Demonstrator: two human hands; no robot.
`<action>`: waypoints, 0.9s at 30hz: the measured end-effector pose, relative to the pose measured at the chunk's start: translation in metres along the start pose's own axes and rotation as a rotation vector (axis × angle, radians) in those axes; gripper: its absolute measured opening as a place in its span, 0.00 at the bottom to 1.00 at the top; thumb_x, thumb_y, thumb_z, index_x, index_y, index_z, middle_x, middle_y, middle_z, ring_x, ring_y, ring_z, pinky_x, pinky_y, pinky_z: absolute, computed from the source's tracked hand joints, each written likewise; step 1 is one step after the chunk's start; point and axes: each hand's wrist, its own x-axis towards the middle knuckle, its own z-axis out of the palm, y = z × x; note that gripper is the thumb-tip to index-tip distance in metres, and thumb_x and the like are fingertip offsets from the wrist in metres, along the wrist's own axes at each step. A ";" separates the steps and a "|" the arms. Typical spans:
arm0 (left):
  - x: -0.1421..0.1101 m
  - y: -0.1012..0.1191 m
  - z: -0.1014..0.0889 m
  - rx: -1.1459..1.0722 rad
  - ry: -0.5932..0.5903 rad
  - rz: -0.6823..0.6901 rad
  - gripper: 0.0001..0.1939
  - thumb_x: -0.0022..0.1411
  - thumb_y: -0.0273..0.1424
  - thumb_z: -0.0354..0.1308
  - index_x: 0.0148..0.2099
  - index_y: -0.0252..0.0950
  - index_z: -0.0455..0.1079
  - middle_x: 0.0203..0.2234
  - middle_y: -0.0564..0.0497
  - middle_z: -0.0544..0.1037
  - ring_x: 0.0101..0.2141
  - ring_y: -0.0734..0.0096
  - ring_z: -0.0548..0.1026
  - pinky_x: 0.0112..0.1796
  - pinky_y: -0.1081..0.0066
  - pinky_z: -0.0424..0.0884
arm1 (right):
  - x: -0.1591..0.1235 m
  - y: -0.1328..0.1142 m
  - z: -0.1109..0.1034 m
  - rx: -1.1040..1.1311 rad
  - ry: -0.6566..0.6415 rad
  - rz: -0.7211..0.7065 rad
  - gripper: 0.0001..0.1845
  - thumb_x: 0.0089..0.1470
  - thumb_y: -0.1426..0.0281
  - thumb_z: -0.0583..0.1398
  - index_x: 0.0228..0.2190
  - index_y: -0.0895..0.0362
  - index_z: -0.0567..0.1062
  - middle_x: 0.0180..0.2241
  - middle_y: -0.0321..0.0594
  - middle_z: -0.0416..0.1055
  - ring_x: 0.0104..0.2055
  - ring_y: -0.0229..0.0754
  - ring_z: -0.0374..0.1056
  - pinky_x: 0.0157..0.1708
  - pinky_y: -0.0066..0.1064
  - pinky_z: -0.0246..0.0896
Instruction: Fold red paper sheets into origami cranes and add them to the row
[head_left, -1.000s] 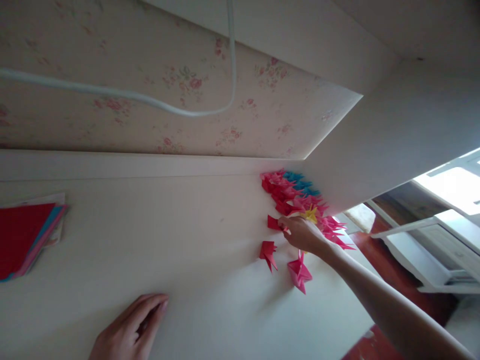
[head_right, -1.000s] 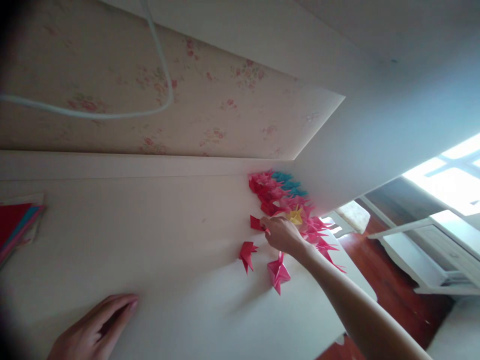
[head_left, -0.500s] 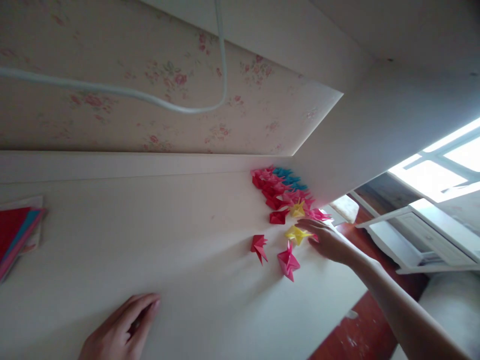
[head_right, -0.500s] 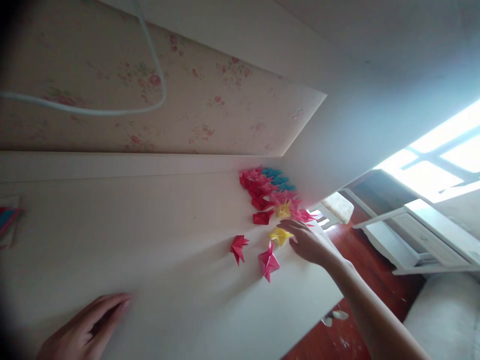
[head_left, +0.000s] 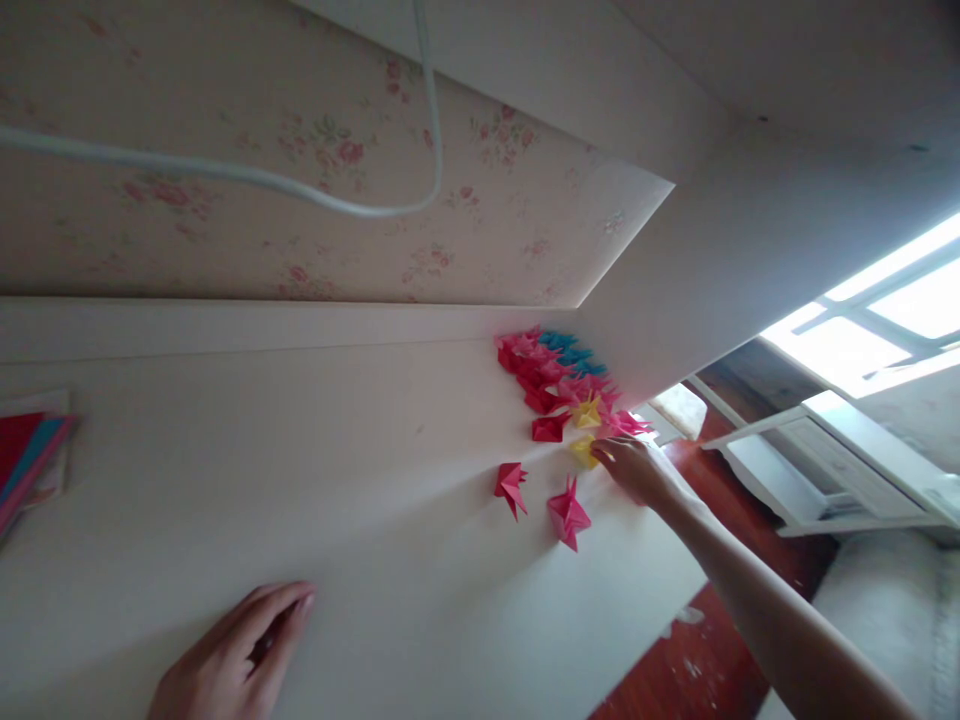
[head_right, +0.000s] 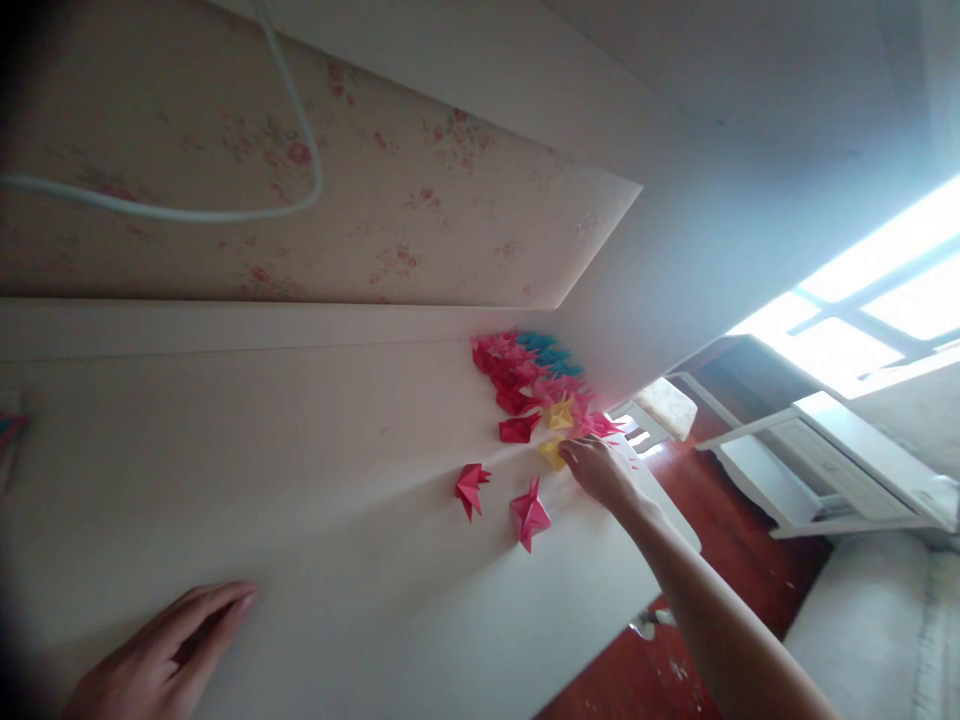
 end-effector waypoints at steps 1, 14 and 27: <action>0.000 0.001 0.000 0.000 0.002 0.003 0.19 0.67 0.50 0.50 0.42 0.45 0.76 0.34 0.56 0.85 0.27 0.72 0.83 0.25 0.81 0.76 | 0.002 0.002 0.001 -0.013 0.001 0.003 0.15 0.62 0.72 0.55 0.36 0.53 0.82 0.37 0.43 0.82 0.38 0.46 0.77 0.39 0.34 0.71; 0.004 0.005 -0.004 -0.022 0.009 0.018 0.19 0.67 0.51 0.50 0.41 0.45 0.76 0.33 0.57 0.85 0.28 0.71 0.83 0.28 0.80 0.77 | 0.006 0.010 -0.014 0.030 0.109 0.105 0.18 0.62 0.71 0.52 0.43 0.54 0.81 0.42 0.46 0.81 0.44 0.51 0.75 0.43 0.42 0.71; -0.003 -0.003 0.001 0.007 -0.025 -0.002 0.17 0.67 0.49 0.51 0.43 0.45 0.75 0.35 0.56 0.84 0.27 0.72 0.83 0.26 0.80 0.76 | -0.054 -0.071 -0.034 0.242 -0.153 -0.191 0.20 0.61 0.74 0.55 0.50 0.47 0.78 0.40 0.40 0.81 0.35 0.40 0.76 0.36 0.27 0.71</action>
